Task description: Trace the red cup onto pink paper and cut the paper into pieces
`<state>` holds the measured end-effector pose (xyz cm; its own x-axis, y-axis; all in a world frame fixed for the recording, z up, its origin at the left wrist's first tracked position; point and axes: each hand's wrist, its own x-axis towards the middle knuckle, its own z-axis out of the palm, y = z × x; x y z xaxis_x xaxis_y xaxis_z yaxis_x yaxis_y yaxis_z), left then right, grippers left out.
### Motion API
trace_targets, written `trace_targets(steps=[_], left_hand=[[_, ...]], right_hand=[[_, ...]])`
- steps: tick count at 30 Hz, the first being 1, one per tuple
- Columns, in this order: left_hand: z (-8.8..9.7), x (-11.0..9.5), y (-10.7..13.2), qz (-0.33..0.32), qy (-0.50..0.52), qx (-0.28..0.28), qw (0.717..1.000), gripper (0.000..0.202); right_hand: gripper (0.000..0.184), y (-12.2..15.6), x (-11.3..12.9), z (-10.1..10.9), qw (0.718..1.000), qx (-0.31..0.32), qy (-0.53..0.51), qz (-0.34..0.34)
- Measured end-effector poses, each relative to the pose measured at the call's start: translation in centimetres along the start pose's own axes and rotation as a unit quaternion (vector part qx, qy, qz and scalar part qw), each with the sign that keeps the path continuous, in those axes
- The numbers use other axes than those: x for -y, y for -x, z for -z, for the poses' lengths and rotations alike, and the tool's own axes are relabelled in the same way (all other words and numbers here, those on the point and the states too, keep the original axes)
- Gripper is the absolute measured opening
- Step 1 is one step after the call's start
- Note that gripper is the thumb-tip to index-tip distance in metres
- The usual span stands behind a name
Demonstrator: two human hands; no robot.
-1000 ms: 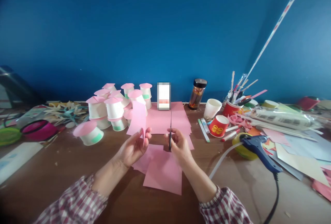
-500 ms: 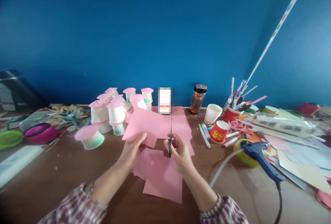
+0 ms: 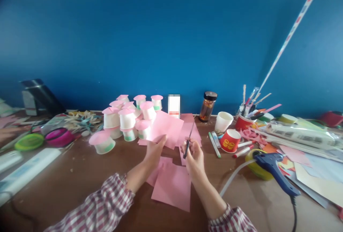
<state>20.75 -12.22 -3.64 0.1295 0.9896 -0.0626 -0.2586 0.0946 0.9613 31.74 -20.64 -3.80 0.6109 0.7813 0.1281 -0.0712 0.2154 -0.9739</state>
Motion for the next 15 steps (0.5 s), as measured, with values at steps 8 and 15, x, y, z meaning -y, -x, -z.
trace_targets(steps=[8,15], left_hand=[[4.1,-0.2,3.8,-0.003,0.014,0.008,1.0,0.032],[4.3,-1.9,3.3,0.021,0.034,0.055,0.998,0.022]], right_hand=[[0.041,0.4,0.0,-0.2,0.998,0.003,0.056,-0.023],[0.042,0.4,-0.2,-0.2,0.998,0.011,0.054,-0.021]])
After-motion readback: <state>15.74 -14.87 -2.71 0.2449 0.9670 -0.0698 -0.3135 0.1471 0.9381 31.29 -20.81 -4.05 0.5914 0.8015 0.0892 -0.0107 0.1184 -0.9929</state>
